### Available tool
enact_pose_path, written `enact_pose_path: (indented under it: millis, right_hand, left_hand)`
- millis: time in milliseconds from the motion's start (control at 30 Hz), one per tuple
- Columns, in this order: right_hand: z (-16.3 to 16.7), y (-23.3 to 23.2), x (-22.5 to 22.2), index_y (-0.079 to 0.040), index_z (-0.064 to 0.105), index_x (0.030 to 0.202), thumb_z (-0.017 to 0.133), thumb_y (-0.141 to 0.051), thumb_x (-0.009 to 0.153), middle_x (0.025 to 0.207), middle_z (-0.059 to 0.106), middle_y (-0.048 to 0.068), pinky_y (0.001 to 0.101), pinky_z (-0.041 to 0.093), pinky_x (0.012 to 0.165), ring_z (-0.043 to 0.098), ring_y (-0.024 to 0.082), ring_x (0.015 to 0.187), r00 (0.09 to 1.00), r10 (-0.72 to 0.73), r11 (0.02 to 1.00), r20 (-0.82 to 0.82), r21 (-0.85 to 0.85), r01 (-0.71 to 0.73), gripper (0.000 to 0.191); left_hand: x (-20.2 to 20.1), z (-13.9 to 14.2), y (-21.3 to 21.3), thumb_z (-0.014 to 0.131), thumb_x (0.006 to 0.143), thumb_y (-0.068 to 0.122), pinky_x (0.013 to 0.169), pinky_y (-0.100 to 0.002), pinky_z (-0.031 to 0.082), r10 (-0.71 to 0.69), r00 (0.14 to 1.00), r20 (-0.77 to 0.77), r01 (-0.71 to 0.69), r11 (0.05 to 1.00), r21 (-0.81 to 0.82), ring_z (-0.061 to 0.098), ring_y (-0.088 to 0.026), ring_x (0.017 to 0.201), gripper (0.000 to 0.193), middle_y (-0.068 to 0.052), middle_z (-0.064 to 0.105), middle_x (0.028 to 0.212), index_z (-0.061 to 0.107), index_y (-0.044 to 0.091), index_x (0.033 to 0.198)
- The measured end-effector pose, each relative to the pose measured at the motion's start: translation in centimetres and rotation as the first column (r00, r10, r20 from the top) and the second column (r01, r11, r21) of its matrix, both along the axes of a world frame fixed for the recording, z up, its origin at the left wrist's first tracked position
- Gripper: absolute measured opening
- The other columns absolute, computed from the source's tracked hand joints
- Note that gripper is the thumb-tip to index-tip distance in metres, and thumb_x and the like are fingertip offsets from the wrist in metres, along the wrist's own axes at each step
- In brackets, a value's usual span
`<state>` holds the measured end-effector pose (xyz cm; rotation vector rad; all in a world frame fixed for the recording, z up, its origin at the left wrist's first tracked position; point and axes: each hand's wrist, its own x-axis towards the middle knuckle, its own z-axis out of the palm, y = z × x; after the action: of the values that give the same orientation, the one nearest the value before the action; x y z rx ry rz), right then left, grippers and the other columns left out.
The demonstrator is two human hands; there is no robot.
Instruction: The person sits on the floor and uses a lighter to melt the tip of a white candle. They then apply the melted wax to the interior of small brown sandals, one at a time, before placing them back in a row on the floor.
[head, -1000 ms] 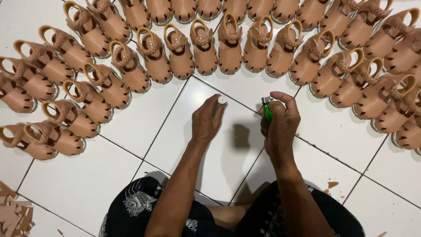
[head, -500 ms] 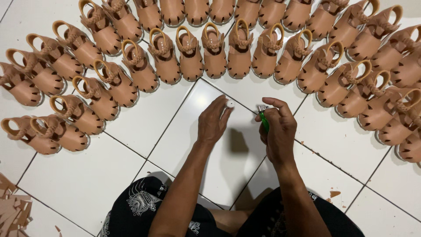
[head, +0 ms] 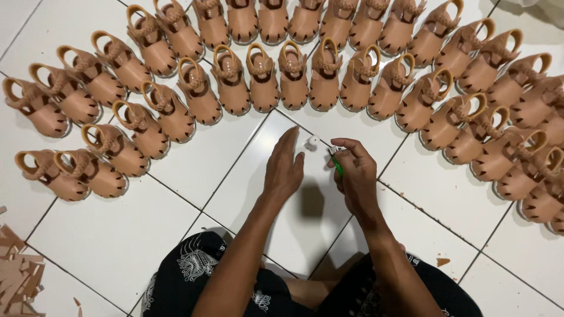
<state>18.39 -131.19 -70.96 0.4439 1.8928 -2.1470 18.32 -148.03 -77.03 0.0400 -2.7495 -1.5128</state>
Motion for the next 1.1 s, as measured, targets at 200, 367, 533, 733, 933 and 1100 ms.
enact_pose_path:
  millis: [200,367,533,733,933,1100]
  right_hand:
    - [-0.7,-1.0,-0.2,0.003,0.062,0.113,0.053,-0.006,0.097,0.076,0.062,0.007,0.0223,0.024,0.034,0.036,0.003,0.040,1.000,-0.001,1.000,-0.022,-0.010,0.001,0.021]
    - [-2.3,-2.2,-0.7,0.002,0.056,0.106,0.056,-0.004,0.096,0.073,0.061,0.011,0.0238,0.024,0.032,0.036,0.005,0.039,0.997,-0.056,0.998,-0.051,-0.029,0.054,0.011]
    - [-2.9,-2.5,-0.8,0.000,0.055,0.106,0.052,-0.007,0.096,0.072,0.061,0.011,0.0230,0.020,0.031,0.032,0.005,0.035,0.993,-0.121,0.981,0.010,-0.154,0.121,0.013]
    - [-2.7,-2.2,0.1,0.003,0.061,0.113,0.051,-0.005,0.097,0.077,0.059,0.010,0.0223,0.022,0.035,0.032,0.003,0.041,0.981,-0.084,0.993,-0.174,-0.100,0.067,0.020]
    - [-3.2,-2.5,0.1,0.001,0.054,0.106,0.051,-0.004,0.097,0.073,0.059,0.011,0.0227,0.021,0.033,0.032,0.004,0.039,0.993,-0.104,0.979,-0.060,-0.180,0.092,0.010]
    - [-3.6,-2.4,0.0,-0.002,0.055,0.106,0.048,-0.008,0.099,0.071,0.060,0.011,0.0224,0.021,0.032,0.031,0.004,0.037,0.992,-0.126,0.959,-0.013,-0.258,0.118,0.012]
  left_hand:
    - [4.4,7.0,-2.1,0.062,0.094,0.012,0.110,-0.047,0.038,-0.107,0.976,0.189,0.135,0.981,-0.142,0.044,-0.039,0.138,0.052,-0.020,0.045,0.152,0.050,0.003,0.143]
    - [6.6,8.3,-2.3,0.056,0.096,0.017,0.110,-0.044,0.042,0.013,0.991,0.136,-0.024,0.997,0.076,0.053,-0.036,0.134,0.048,-0.018,0.052,0.150,0.053,0.005,0.142]
    - [5.2,6.0,-0.9,0.052,0.096,0.014,0.110,-0.043,0.046,0.113,0.991,0.066,-0.127,0.952,0.279,0.059,-0.035,0.131,0.046,-0.020,0.056,0.146,0.054,0.001,0.140]
    - [4.4,4.8,-0.8,0.051,0.099,0.016,0.106,-0.044,0.050,0.126,0.992,0.026,-0.129,0.959,0.254,0.063,-0.036,0.125,0.042,-0.020,0.059,0.142,0.056,0.001,0.138]
    - [4.7,4.8,-0.3,0.047,0.099,0.012,0.103,-0.044,0.052,0.110,0.994,0.004,-0.108,0.965,0.239,0.064,-0.036,0.124,0.042,-0.022,0.059,0.141,0.055,-0.002,0.137]
    - [4.7,4.3,-0.2,0.050,0.099,0.010,0.104,-0.044,0.052,0.107,0.994,-0.010,-0.102,0.970,0.219,0.064,-0.036,0.123,0.040,-0.022,0.060,0.140,0.055,-0.003,0.137]
